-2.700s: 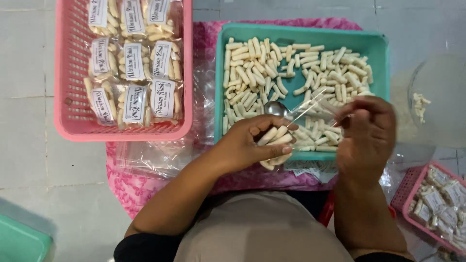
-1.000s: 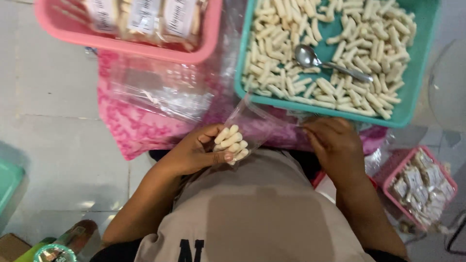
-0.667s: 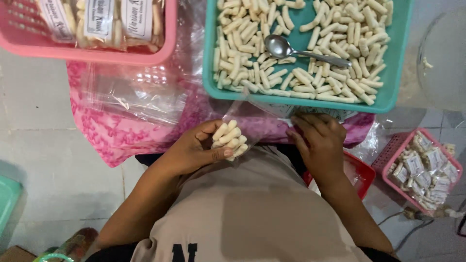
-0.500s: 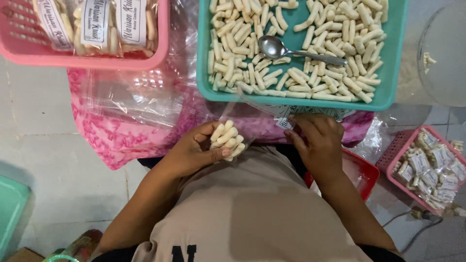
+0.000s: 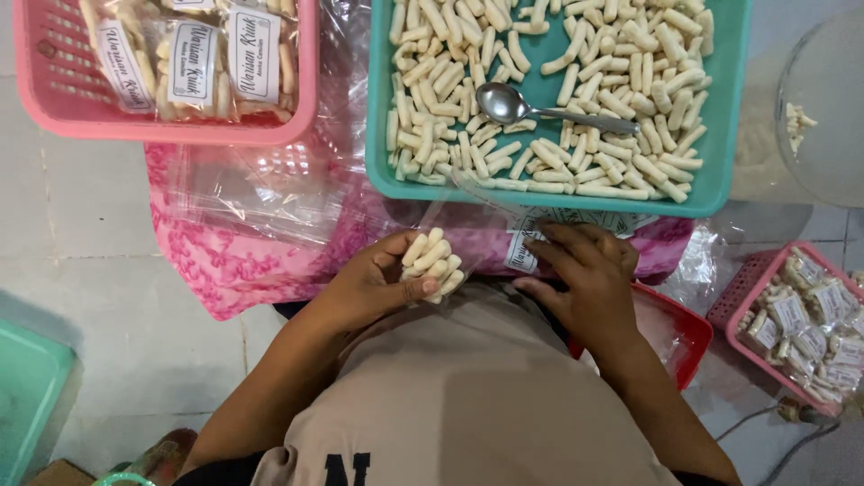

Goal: Packaging small snacks into plastic bags and inserting labels

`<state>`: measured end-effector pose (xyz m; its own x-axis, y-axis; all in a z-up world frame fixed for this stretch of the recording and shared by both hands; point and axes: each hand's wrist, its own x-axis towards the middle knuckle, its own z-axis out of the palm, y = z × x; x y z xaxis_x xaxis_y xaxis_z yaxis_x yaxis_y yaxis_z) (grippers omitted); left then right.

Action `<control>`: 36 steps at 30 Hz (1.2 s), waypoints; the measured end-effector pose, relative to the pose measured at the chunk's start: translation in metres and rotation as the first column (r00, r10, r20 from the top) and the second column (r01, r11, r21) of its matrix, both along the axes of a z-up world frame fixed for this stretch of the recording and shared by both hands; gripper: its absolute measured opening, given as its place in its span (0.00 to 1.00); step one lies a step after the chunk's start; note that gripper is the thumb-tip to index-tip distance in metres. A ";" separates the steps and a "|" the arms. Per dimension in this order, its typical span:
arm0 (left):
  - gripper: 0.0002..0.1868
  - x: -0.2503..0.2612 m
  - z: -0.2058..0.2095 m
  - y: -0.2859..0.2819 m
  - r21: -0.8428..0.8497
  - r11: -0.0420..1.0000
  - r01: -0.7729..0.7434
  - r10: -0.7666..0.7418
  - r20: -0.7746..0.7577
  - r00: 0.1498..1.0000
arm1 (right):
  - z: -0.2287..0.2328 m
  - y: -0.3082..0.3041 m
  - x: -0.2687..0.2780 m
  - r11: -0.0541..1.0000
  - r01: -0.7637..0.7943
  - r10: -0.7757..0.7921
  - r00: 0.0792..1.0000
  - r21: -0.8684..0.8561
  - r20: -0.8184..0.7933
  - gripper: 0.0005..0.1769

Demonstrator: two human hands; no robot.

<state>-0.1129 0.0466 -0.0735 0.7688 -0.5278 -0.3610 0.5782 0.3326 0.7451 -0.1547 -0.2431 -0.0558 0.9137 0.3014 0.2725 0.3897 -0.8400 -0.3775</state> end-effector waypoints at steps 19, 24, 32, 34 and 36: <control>0.24 -0.013 0.001 -0.024 0.068 0.992 -0.102 0.102 -0.003 0.995 | -0.022 -0.024 -0.008 0.858 0.278 -0.187 0.952 0.432 -0.242 0.12; 0.24 -0.005 0.020 -0.033 0.175 0.984 -0.043 0.038 0.027 0.999 | -0.002 -0.039 -0.005 0.369 0.475 -0.220 0.880 0.799 -0.422 0.11; 0.28 0.001 0.023 -0.031 0.452 0.888 0.088 -0.228 0.267 0.936 | 0.022 -0.030 0.016 0.413 0.523 -0.186 0.850 0.746 -0.493 0.12; 0.25 0.001 0.028 -0.027 0.510 0.854 0.102 -0.282 0.290 0.915 | 0.030 -0.023 0.017 0.548 0.431 -0.070 0.878 0.717 -0.474 0.12; 0.25 0.000 0.022 -0.024 0.492 0.867 0.077 -0.277 0.347 0.896 | 0.031 -0.021 0.019 0.555 0.431 0.023 0.847 0.711 -0.531 0.11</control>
